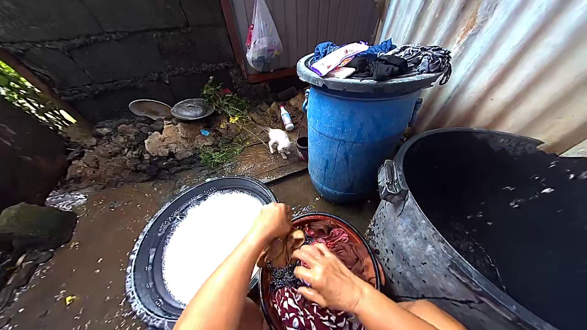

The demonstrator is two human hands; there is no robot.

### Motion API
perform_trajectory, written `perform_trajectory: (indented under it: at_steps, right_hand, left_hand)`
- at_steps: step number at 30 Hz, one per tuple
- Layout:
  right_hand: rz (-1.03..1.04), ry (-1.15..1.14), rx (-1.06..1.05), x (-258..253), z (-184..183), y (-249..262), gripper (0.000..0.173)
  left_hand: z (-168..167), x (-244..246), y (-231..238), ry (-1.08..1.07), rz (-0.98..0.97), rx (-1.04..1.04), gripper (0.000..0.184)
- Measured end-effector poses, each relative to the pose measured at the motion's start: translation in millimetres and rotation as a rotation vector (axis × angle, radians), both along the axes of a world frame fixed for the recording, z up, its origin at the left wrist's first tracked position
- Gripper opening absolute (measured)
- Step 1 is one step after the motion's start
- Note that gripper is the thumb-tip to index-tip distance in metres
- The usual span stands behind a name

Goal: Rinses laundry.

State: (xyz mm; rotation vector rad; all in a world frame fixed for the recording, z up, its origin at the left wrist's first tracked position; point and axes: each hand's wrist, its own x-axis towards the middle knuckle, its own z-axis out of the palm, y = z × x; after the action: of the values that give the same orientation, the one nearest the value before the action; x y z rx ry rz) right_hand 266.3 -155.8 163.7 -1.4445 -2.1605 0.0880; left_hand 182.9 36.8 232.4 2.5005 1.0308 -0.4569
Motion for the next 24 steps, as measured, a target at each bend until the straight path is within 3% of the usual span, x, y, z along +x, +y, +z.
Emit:
perform_trajectory:
  at_steps: [4,9,14,16,18,20,22,24]
  right_hand:
    - [-0.257,0.145,-0.416,28,27,-8,0.030]
    - [-0.393,0.158,-0.563,48,38,-14,0.033]
    - [-0.397,0.157,-0.581,44,43,-15,0.033]
    - [-0.391,0.133,-0.633,43,46,-12,0.034]
    - [-0.393,0.102,-0.706,45,49,-6,0.035]
    - [-0.400,0.072,-0.773,47,49,-1,0.036]
    - [-0.412,0.049,-0.825,49,47,0,0.036]
    - [-0.420,0.045,-0.843,49,47,1,0.036]
  left_hand:
    - [-20,-63,60,0.058,0.260,0.057,0.038]
    - [-45,-119,77,0.145,0.525,0.005,0.051]
    - [-25,-152,85,-0.244,0.860,0.367,0.059]
    - [-11,-139,72,-0.277,0.750,0.362,0.073]
    - [-8,-99,45,-0.197,0.434,0.250,0.053]
    - [-31,-52,4,-0.177,0.062,-0.016,0.030]
    - [-71,-16,-43,-0.136,-0.187,-0.238,0.027]
    - [-104,-1,-77,0.060,-0.275,-0.255,0.031]
